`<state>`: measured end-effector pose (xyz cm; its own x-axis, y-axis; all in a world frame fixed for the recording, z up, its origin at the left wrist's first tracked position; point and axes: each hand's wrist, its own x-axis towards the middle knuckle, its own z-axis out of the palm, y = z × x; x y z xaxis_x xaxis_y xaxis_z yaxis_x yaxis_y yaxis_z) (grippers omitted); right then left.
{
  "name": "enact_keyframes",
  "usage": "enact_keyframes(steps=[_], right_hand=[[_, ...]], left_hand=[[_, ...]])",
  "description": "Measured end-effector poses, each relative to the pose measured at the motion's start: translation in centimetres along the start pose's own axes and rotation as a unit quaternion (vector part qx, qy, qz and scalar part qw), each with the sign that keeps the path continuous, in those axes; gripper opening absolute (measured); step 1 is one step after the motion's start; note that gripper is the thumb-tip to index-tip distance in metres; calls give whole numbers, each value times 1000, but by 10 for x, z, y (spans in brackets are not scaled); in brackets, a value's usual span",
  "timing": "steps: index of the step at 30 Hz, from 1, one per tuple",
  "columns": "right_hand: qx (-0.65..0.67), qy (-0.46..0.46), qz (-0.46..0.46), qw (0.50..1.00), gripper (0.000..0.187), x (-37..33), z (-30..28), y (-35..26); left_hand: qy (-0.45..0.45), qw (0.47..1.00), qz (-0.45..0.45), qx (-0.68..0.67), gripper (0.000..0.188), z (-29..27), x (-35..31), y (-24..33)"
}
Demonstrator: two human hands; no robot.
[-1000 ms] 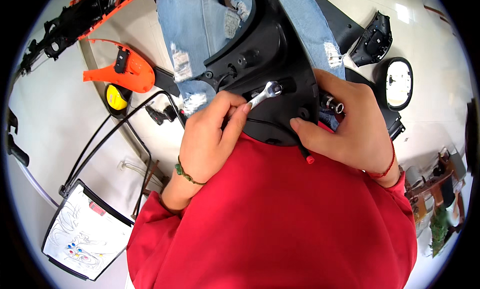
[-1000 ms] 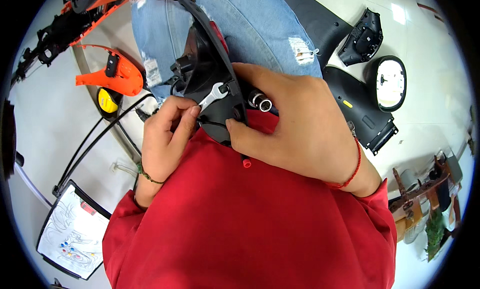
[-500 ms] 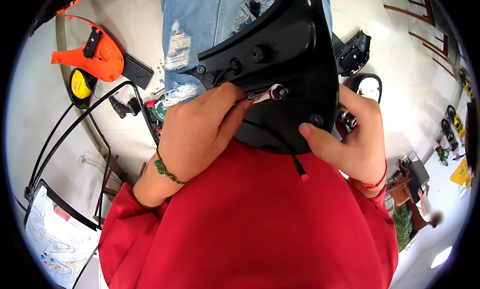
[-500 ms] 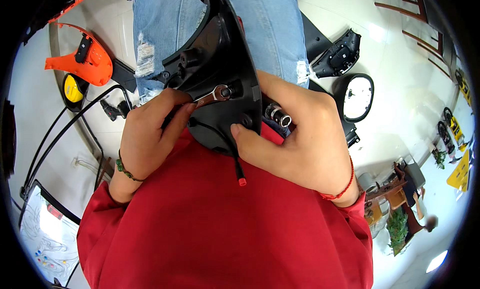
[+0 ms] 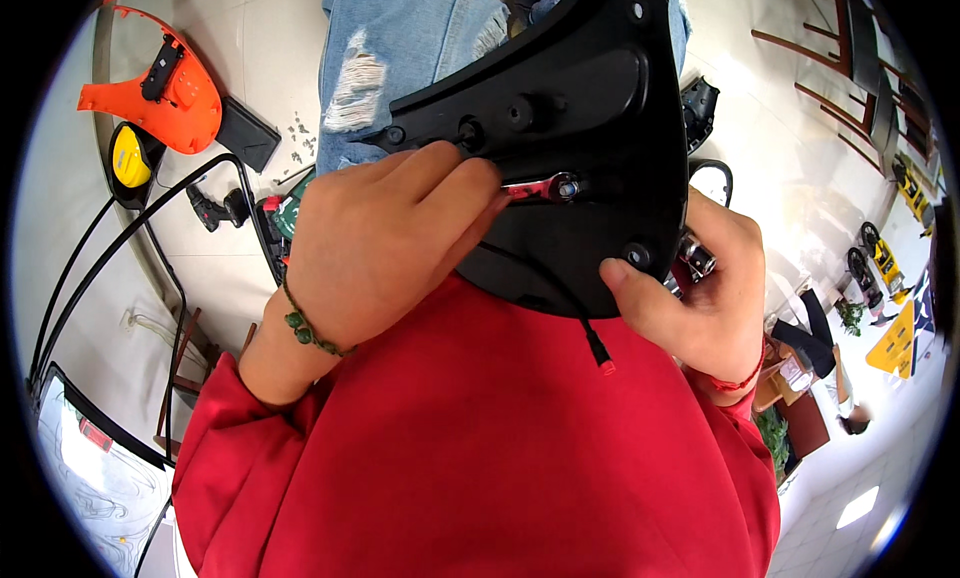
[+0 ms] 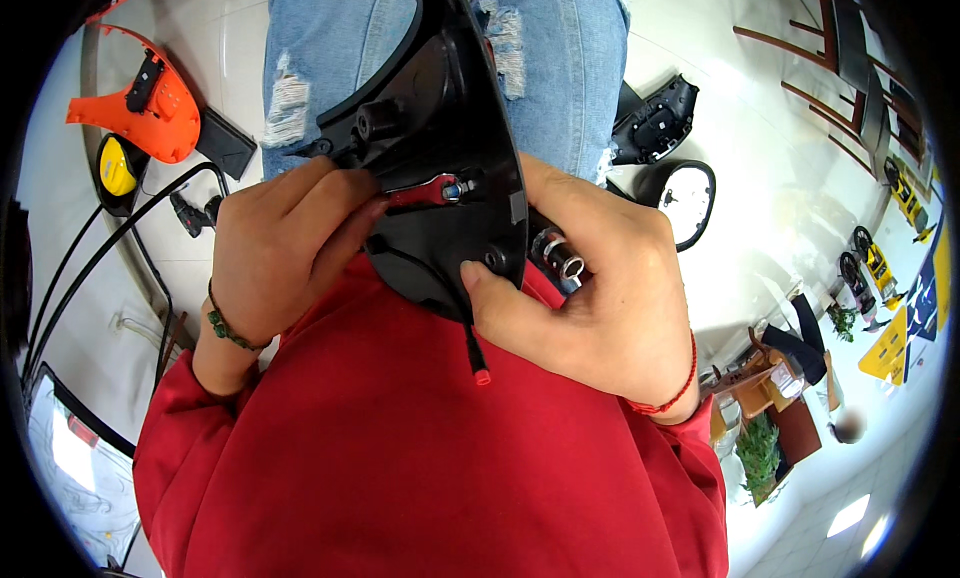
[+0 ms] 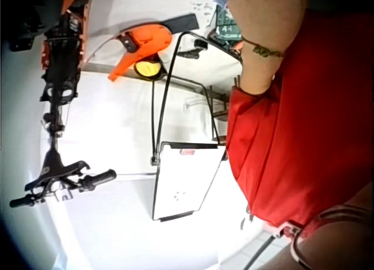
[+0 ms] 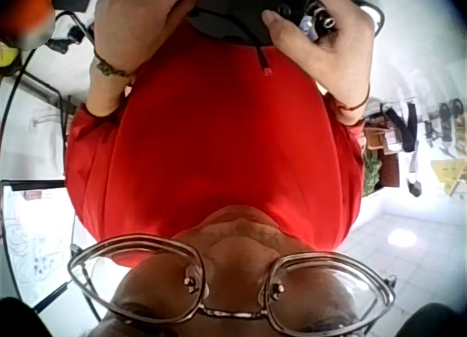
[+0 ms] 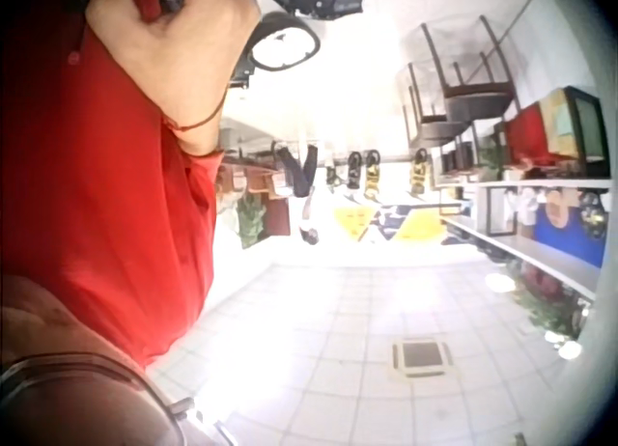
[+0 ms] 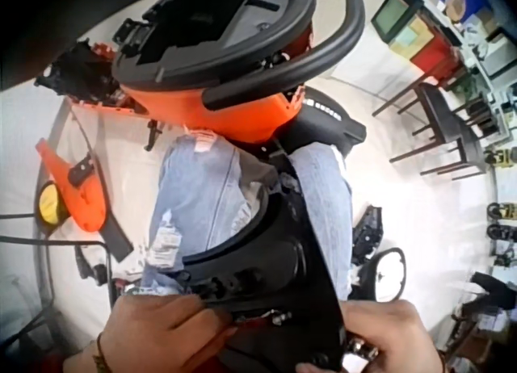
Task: The person sits on the floor and uses a screwdriver to tighten screws on a black and orange scooter tail light assembly. They then switch to a wrench to tighten a bolt on the back of the assembly, rotating the part to access different fasteners.
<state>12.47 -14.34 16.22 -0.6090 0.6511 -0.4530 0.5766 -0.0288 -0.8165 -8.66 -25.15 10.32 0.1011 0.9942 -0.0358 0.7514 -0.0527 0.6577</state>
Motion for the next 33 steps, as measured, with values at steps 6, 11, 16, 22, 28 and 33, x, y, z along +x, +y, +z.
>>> enact_keyframes(steps=[6,11,16,22,28,33], right_hand=[[-5,-5,-4,1000,33,1,1,-1],[1,0,-6,1000,34,1,2,-3],[-2,9,-32,999,38,2,3,-4],[-10,12,-59,998,41,1,4,-3],[-12,13,-50,999,39,-1,5,0],[-26,12,-41,999,35,-3,4,0]], left_hand=[[14,1000,12,19,18,-2,2,-2],[24,998,-39,-40,14,9,-3,-1],[29,985,-109,-131,11,20,-14,5],[18,996,-66,-56,12,13,-13,6],[73,992,76,73,24,5,0,-3],[88,982,143,90,27,5,9,-11]])
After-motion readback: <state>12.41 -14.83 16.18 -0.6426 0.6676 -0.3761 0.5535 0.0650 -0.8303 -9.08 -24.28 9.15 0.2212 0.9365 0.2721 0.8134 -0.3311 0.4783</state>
